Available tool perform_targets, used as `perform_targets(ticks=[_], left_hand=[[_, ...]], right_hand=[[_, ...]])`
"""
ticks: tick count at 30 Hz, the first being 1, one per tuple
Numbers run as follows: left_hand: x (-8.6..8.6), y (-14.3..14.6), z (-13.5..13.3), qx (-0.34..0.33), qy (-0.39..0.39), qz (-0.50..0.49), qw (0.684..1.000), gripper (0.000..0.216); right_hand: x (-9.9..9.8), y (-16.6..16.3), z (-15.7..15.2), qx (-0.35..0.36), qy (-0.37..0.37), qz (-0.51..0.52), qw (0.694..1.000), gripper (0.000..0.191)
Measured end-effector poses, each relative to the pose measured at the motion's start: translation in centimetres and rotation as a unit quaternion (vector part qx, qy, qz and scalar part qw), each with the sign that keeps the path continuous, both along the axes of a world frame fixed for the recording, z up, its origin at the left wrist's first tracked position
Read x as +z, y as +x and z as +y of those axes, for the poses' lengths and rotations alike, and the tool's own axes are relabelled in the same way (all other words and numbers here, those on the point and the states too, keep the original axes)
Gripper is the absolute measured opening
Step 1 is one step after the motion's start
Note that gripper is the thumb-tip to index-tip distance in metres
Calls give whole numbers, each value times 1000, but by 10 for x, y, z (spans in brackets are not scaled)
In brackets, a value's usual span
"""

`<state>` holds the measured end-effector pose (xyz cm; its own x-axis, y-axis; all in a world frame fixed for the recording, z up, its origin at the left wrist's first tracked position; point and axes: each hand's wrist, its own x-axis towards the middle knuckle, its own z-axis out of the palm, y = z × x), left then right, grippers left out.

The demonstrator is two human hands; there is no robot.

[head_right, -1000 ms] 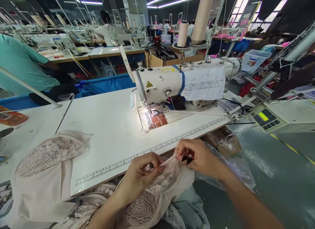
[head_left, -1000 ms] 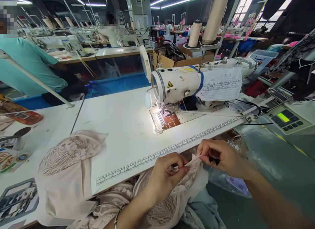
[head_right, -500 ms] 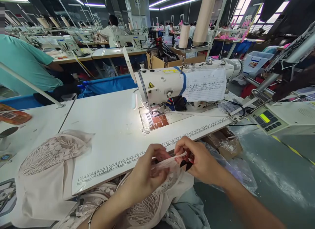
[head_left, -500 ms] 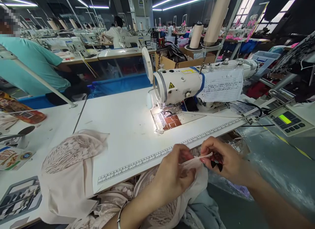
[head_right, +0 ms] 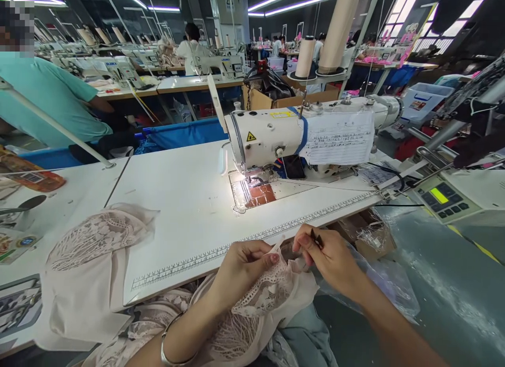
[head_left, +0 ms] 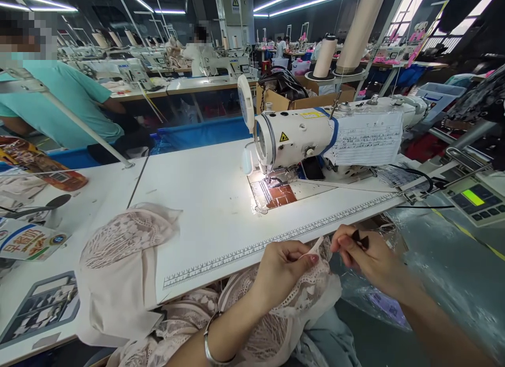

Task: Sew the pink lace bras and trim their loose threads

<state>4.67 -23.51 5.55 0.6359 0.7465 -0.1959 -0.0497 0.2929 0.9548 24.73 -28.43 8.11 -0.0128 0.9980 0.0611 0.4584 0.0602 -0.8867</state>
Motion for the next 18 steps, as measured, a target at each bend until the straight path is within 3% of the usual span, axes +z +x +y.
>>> perform_targets(ticks=[9, 13, 18], left_hand=[[-4, 2, 2, 19, -28, -31, 999, 51], [-6, 0, 3, 30, -10, -35, 999, 45], [-5, -2, 2, 25, -15, -52, 998, 40]], right_hand=[[1, -10, -6, 32, 26, -73, 996, 38], [7, -11, -6, 44, 53, -77, 995, 45], [9, -11, -2, 63, 8, -77, 995, 35]])
